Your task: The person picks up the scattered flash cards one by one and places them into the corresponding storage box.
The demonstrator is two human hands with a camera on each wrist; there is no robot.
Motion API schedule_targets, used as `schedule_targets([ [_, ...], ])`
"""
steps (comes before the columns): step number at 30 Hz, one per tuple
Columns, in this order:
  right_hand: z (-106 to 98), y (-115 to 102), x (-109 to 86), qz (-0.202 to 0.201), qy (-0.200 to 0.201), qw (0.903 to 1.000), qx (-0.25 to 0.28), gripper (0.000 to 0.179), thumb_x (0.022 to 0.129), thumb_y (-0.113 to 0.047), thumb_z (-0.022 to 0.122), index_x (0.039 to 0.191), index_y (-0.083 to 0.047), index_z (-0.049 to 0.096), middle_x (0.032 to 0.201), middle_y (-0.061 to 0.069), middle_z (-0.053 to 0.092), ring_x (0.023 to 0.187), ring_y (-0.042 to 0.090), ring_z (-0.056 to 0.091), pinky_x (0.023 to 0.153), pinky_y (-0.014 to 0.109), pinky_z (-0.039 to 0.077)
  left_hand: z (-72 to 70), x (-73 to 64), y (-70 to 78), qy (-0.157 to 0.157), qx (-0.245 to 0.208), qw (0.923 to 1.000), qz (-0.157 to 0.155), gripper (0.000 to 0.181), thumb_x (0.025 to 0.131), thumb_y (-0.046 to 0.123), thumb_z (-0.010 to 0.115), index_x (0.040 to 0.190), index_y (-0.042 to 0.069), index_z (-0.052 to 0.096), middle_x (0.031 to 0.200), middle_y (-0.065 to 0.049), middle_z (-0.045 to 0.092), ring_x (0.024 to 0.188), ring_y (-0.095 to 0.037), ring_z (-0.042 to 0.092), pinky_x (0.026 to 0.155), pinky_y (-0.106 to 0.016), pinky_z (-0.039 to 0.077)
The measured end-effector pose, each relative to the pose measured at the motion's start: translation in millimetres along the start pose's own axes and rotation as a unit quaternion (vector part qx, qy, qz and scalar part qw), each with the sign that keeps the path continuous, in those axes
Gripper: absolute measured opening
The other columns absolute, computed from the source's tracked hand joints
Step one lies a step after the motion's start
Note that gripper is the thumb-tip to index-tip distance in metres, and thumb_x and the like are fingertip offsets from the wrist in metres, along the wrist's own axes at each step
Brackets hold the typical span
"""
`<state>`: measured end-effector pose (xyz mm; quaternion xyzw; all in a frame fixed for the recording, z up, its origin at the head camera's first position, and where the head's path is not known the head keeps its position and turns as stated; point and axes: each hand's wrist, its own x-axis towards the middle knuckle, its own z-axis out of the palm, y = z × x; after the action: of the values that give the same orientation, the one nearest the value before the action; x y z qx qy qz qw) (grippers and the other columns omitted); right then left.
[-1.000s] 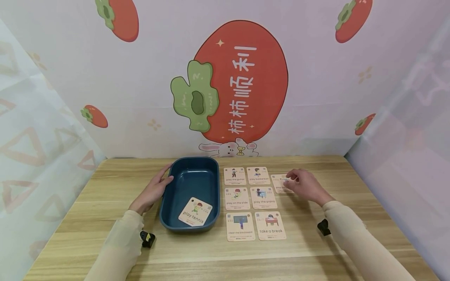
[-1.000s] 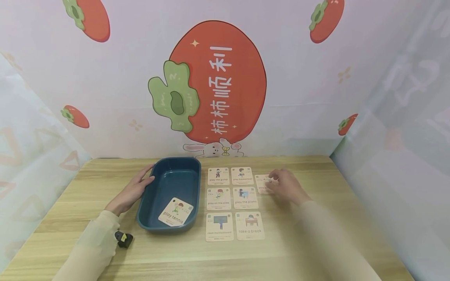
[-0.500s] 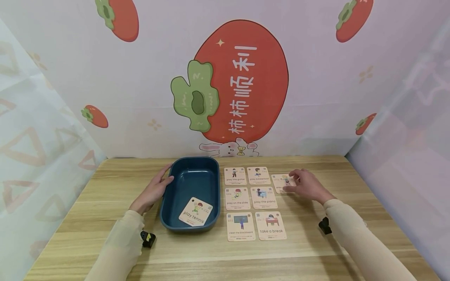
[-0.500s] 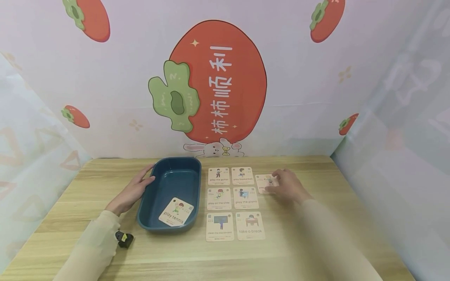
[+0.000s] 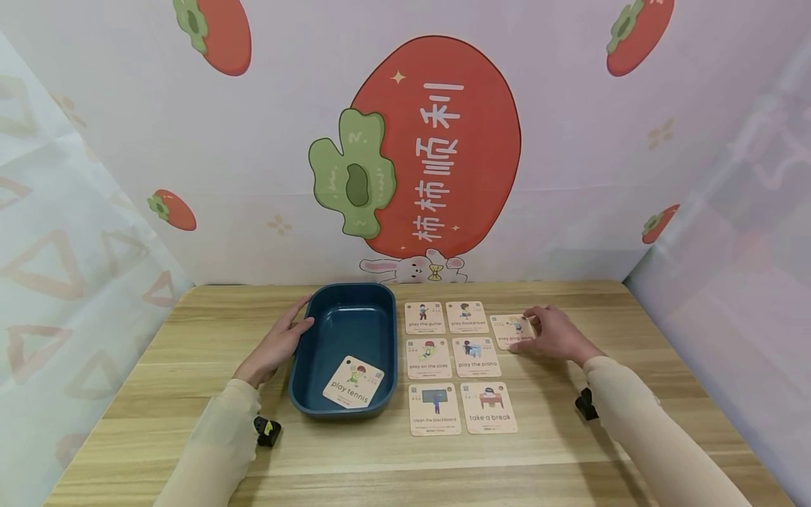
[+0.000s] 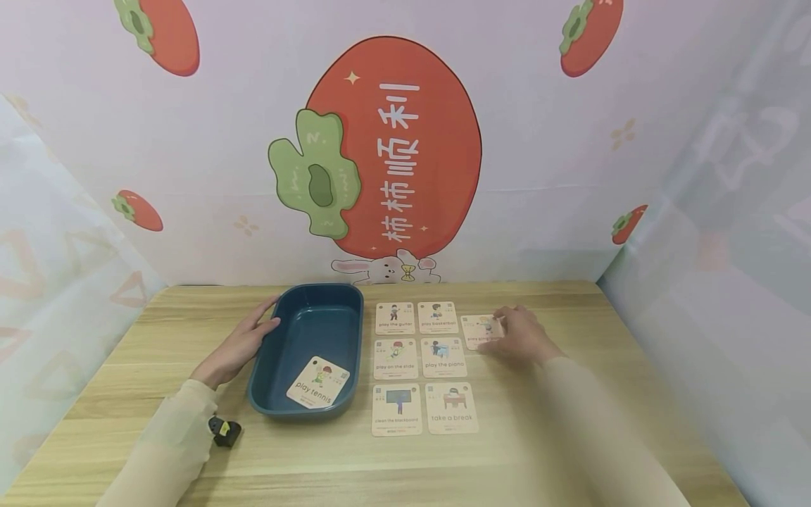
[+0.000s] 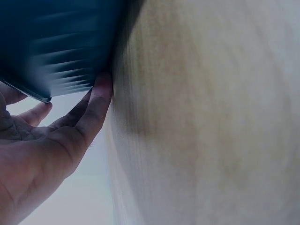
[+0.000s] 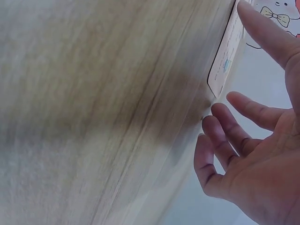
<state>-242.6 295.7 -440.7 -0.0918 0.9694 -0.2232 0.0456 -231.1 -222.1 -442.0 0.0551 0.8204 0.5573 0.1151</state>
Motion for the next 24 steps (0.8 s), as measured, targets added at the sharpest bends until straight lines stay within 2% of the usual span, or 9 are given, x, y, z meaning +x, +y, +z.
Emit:
schedule_targets([
  [4, -0.3, 0.4, 1.2, 0.006, -0.005, 1.0, -0.005, 0.087, 0.076, -0.043, 0.09, 0.134, 0.011, 0.054, 0.109, 0.022, 0.058, 0.097, 0.034, 0.053, 0.084, 0.053, 0.048, 0.3, -0.5, 0.5, 0.0, -0.002, 1.0, 0.0, 0.061, 0.112, 0.026, 0.037, 0.165, 0.018, 0.007, 0.16, -0.031, 0.024, 0.137, -0.051, 0.041, 0.106, -0.063, 0.041],
  [15, -3.0, 0.8, 5.4, 0.02, -0.034, 0.999, -0.021, 0.095, 0.076, -0.044, 0.09, 0.142, 0.01, 0.048, 0.12, 0.031, 0.055, 0.11, 0.046, 0.051, 0.092, 0.062, 0.045, -0.1, -0.9, 0.7, -0.002, -0.006, 1.0, 0.003, 0.062, 0.112, 0.027, 0.037, 0.165, 0.017, 0.007, 0.159, -0.031, 0.025, 0.137, -0.051, 0.041, 0.106, -0.063, 0.04],
  [24, -3.7, 1.5, 5.9, 0.026, -0.038, 0.9987, -0.022, 0.092, 0.075, -0.045, 0.089, 0.137, 0.011, 0.051, 0.118, 0.029, 0.056, 0.107, 0.042, 0.05, 0.089, 0.059, 0.045, 0.5, 0.5, -0.5, 0.002, 0.001, 1.0, -0.003, 0.061, 0.112, 0.029, 0.037, 0.165, 0.02, 0.009, 0.16, -0.029, 0.025, 0.138, -0.05, 0.041, 0.108, -0.063, 0.038],
])
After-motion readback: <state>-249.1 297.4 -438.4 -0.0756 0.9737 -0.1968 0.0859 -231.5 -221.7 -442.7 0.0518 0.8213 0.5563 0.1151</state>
